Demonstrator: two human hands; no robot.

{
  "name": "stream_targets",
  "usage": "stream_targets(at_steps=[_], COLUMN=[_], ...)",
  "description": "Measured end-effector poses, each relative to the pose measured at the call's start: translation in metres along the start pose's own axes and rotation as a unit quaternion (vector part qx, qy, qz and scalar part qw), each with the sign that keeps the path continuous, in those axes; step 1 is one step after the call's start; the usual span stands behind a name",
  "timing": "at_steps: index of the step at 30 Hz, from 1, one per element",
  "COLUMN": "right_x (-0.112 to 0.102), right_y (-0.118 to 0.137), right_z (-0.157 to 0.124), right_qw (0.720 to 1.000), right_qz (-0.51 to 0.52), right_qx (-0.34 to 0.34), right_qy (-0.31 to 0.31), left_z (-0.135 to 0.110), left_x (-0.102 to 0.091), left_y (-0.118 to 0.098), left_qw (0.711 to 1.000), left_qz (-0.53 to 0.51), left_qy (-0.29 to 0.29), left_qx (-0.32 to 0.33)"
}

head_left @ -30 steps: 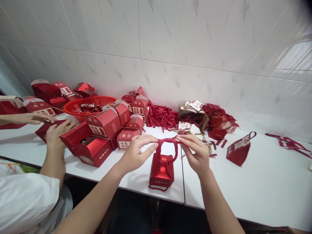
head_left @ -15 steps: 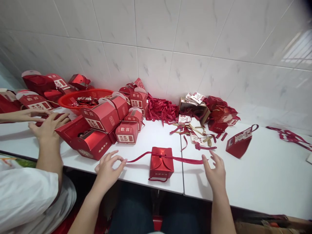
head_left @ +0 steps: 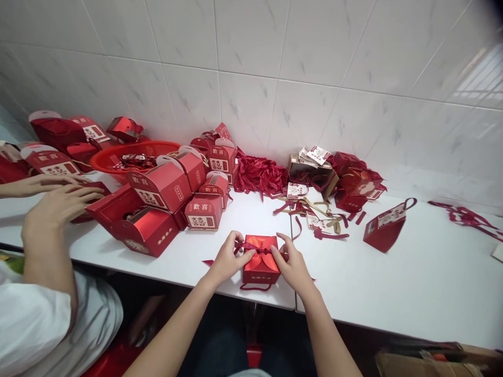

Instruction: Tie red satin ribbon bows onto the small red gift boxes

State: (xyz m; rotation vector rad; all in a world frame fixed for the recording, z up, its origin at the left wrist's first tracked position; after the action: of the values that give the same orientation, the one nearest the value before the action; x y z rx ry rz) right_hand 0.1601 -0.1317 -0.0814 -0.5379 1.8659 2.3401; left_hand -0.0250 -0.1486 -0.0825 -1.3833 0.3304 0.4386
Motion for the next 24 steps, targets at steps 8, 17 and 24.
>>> stream_targets(at_steps=[8,17,24], right_x=[-0.029,-0.032,-0.015], right_y=[0.005,0.025,0.039], right_z=[0.002,-0.002,-0.01], right_qw=[0.996,0.969,0.986], right_qz=[-0.006,-0.13,-0.001], right_qx=[-0.085,-0.193,-0.161], right_qy=[0.023,-0.078,-0.034], left_z=[0.009,0.022,0.001], left_x=[-0.036,-0.044,-0.022], left_y=[0.0,-0.025,-0.05], left_qw=[0.998,0.918,0.968], left_qz=[0.06,-0.017,-0.081], left_qy=[0.026,0.395,0.24], left_qx=[-0.022,-0.04,-0.001])
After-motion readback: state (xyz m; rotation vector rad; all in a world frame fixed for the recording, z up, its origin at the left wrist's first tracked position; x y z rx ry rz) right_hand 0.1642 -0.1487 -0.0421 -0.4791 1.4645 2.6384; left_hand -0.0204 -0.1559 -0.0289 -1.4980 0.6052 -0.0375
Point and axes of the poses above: each hand's wrist, its own z-axis towards the middle knuckle, its own x-axis out of the palm, y = z × x, the point moved 3 cm from there along z, towards the middle knuckle, and after that the axes turned 6 degrees about z, right-handed, at the moved point
